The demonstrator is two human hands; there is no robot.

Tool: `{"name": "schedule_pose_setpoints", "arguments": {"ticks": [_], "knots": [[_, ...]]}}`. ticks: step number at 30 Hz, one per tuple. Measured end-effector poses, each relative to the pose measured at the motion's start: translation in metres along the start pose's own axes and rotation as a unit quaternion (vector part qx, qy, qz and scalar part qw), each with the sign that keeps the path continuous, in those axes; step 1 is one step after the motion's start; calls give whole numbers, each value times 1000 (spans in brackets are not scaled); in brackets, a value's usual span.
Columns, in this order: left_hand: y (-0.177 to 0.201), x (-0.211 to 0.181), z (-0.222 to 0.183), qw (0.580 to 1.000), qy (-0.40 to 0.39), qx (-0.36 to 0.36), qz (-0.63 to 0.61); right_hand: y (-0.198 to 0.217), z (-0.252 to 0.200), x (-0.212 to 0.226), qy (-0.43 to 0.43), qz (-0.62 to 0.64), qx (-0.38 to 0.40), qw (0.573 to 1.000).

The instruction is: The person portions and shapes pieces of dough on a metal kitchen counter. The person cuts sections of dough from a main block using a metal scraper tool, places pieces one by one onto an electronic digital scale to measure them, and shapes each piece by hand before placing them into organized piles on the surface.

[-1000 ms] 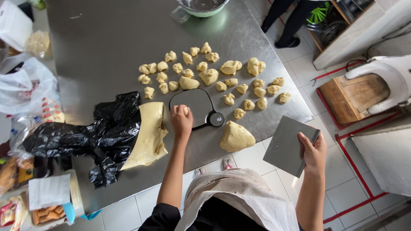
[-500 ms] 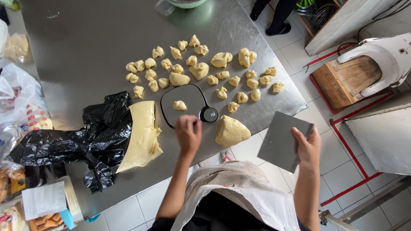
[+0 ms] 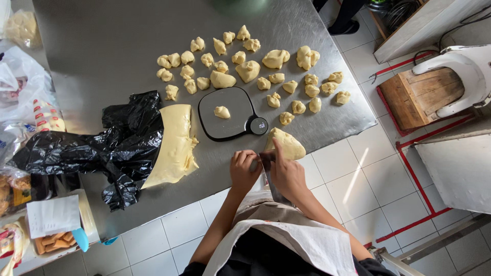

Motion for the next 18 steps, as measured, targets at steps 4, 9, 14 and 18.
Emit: {"name": "schedule_pose_setpoints", "arguments": {"ticks": [4, 9, 14, 18], "knots": [[3, 4, -6, 999, -2, 6, 44, -20, 5, -1, 31, -41, 42, 998], [10, 10, -1, 999, -24, -25, 41, -18, 14, -5, -1, -18, 41, 999], [42, 40, 74, 975, -19, -157, 156, 27, 5, -16, -14, 59, -61, 996], [44, 65, 138, 984, -8, -133, 116, 50, -4, -39, -106, 86, -43, 990]]}}
Point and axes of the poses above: each hand's wrist, its own z-axis towards the middle knuckle, its own y-axis out of the back of the hand, x = y × z, the point moved 2 cm from there along z, towards the middle knuckle, and after that the axes turned 12 degrees about y, right-handed, at the moved point
